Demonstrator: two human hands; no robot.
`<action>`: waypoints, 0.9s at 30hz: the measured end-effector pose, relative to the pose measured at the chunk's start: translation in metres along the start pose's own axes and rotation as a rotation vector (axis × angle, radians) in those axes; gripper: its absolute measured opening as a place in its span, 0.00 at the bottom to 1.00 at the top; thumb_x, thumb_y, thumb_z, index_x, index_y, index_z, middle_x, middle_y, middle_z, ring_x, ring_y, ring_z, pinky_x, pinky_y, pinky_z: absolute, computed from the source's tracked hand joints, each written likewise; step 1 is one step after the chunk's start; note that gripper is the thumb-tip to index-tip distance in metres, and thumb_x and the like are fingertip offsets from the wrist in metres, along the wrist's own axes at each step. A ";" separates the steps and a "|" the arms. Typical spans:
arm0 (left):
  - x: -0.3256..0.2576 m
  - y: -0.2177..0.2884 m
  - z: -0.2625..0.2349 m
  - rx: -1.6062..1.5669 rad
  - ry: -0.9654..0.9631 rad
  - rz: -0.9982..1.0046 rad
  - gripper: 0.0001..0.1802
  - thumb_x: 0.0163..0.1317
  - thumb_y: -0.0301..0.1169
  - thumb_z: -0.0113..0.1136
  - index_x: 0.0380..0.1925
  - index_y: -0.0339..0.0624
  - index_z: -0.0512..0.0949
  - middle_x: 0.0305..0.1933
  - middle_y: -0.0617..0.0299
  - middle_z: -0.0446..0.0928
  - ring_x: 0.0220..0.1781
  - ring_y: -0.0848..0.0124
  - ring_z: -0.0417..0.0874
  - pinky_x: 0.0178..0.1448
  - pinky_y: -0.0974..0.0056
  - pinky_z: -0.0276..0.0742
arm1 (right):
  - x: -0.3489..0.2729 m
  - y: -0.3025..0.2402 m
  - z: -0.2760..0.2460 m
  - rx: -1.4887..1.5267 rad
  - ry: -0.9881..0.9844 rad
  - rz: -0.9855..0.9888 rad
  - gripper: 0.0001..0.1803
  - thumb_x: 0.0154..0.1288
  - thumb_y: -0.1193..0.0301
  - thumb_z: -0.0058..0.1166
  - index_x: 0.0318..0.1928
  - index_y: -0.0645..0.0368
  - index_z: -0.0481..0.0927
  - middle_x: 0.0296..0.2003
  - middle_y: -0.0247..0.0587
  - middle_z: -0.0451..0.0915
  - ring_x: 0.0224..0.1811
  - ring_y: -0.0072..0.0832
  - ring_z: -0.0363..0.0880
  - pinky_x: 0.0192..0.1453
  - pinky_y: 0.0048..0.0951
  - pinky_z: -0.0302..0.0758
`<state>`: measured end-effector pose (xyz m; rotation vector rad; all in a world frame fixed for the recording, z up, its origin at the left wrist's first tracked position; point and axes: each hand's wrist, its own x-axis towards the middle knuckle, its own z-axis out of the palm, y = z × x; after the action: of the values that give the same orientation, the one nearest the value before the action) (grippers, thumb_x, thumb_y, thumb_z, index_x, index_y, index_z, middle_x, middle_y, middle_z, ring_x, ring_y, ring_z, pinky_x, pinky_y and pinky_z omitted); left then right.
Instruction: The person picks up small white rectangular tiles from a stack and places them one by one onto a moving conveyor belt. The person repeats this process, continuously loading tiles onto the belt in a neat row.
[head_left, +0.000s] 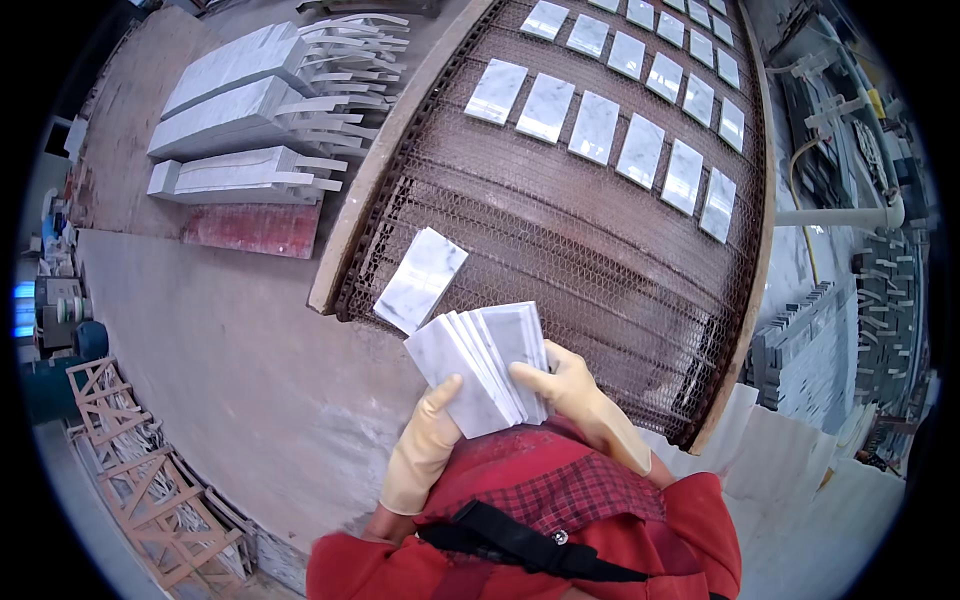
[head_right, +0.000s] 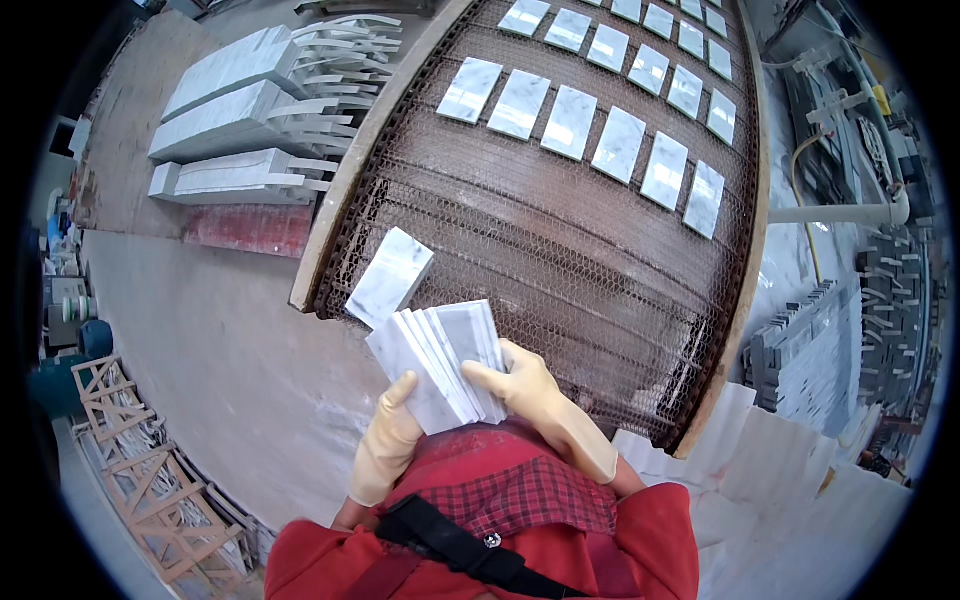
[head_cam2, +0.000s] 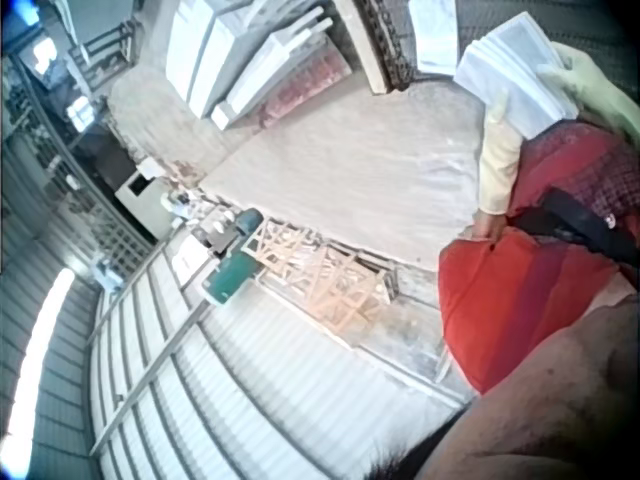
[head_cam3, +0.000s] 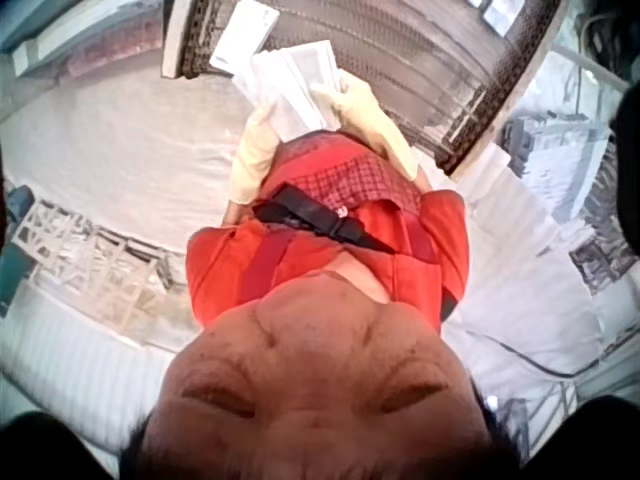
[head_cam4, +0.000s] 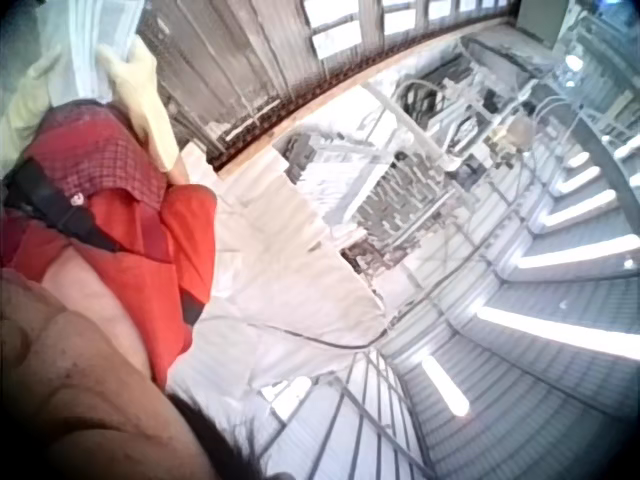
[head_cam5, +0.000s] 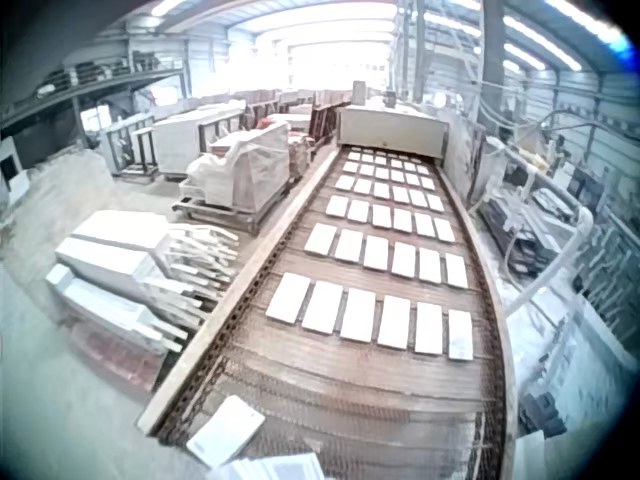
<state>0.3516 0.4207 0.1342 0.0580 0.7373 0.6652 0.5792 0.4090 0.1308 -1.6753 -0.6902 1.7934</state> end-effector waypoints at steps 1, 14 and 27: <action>-0.003 0.005 0.006 -0.038 0.013 0.006 0.42 0.75 0.48 0.64 0.80 0.35 0.64 0.76 0.46 0.74 0.76 0.55 0.77 0.82 0.50 0.70 | 0.005 0.005 -0.002 0.033 0.032 -0.025 0.28 0.70 0.56 0.73 0.60 0.63 0.85 0.51 0.44 0.90 0.52 0.27 0.87 0.59 0.32 0.82; -0.013 0.020 -0.061 0.088 0.164 0.249 0.41 0.68 0.49 0.67 0.73 0.33 0.70 0.64 0.43 0.81 0.67 0.48 0.83 0.76 0.40 0.77 | 0.163 -0.021 -0.009 0.391 0.363 -0.304 0.28 0.75 0.53 0.68 0.60 0.67 0.82 0.50 0.42 0.88 0.50 0.27 0.86 0.57 0.33 0.81; -0.017 0.033 -0.080 -0.010 0.078 0.105 0.43 0.67 0.47 0.67 0.76 0.32 0.69 0.67 0.41 0.80 0.69 0.45 0.83 0.78 0.40 0.75 | 0.231 -0.022 -0.005 0.198 0.496 -0.259 0.33 0.71 0.48 0.68 0.60 0.65 0.85 0.53 0.45 0.90 0.54 0.31 0.87 0.62 0.36 0.79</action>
<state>0.2735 0.4230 0.0932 0.0622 0.8102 0.7750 0.5766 0.5899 -0.0141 -1.7107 -0.4635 1.1607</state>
